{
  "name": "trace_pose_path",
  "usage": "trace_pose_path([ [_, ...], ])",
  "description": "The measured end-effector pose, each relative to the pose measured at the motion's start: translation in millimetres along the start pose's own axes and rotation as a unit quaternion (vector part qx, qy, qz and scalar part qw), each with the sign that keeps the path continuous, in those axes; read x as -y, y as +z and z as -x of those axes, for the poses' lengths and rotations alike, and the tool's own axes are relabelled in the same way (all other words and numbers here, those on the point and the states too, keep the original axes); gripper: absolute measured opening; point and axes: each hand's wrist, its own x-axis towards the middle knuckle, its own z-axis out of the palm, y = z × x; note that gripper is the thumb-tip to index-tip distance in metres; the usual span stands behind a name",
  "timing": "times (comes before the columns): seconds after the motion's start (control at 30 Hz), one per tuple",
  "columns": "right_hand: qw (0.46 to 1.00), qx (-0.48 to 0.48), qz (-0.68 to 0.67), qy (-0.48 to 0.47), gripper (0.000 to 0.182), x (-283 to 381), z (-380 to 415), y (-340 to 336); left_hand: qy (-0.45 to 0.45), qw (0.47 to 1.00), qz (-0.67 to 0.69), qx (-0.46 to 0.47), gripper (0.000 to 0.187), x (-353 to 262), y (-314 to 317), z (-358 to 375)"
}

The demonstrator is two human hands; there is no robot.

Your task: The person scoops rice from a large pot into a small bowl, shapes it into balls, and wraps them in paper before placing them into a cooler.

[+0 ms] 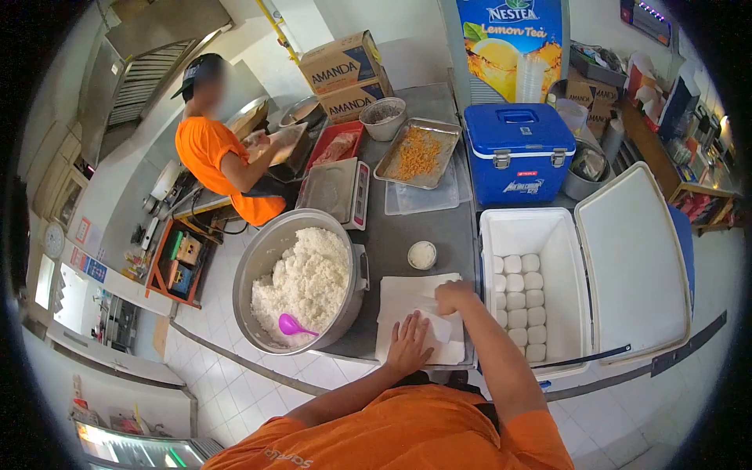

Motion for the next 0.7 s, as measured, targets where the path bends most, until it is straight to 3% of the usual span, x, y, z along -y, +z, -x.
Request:
trace_pose_path([
  [0.03, 1.0, 0.002, 0.004, 0.001, 0.047, 11, 10, -3, 0.007, 1.0, -0.009, -0.01, 0.089, -1, -3, -2],
  [0.1, 0.962, -0.26, 0.07, -0.055, 0.037, 33, 27, -1, 0.015, 1.0, -0.015, -0.016, 0.087, -1, -6, -2],
  [0.27, 0.945, -0.3, 0.068, -0.114, 0.02, 23, -14, 61, 0.026, 0.999, 0.017, -0.042, 0.081, -4, -2, -11],
  [0.3, 0.933, -0.345, 0.016, -0.1, 0.019, 23, -22, 80, 0.033, 0.998, 0.011, -0.06, 0.083, 0, 7, -15],
  [0.33, 0.915, -0.375, -0.005, -0.146, 0.02, 24, -17, 90, 0.048, 0.996, 0.005, -0.07, 0.085, 3, 21, -18],
  [0.37, 0.909, -0.361, -0.2, -0.057, 0.022, 36, -26, 105, 0.042, 0.996, -0.016, -0.081, 0.085, 3, 30, -19],
  [0.4, 0.926, -0.328, -0.172, -0.076, 0.023, 48, 1, 96, 0.04, 0.994, -0.037, -0.093, 0.085, 3, 41, -23],
  [0.43, 0.885, -0.388, -0.237, -0.102, 0.023, 58, 26, 90, 0.061, 0.99, -0.092, -0.092, 0.085, 11, 57, -23],
  [0.47, 0.899, -0.381, -0.183, -0.116, 0.021, 58, 27, 99, 0.077, 0.981, -0.148, -0.099, 0.085, 11, 66, -31],
  [0.53, 0.909, -0.392, -0.067, -0.126, 0.018, 58, 39, 107, -0.006, 0.997, -0.083, 0.001, 0.062, -22, 19, -26],
  [0.57, 0.903, -0.414, -0.077, -0.083, 0.018, 54, 43, 107, 0.041, 0.995, -0.094, 0.008, 0.062, -30, 13, -39],
  [0.63, 0.894, -0.428, -0.01, -0.131, 0.017, 55, 51, 112, 0.118, 0.986, -0.117, 0.016, 0.061, -41, 10, -48],
  [0.67, 0.891, -0.444, -0.027, -0.092, 0.017, 58, 54, 113, 0.152, 0.98, -0.127, 0.022, 0.06, -45, 12, -48],
  [0.7, 0.91, -0.405, -0.022, -0.086, 0.019, 62, 54, 112, 0.184, 0.973, -0.136, 0.028, 0.059, -48, 13, -47],
])
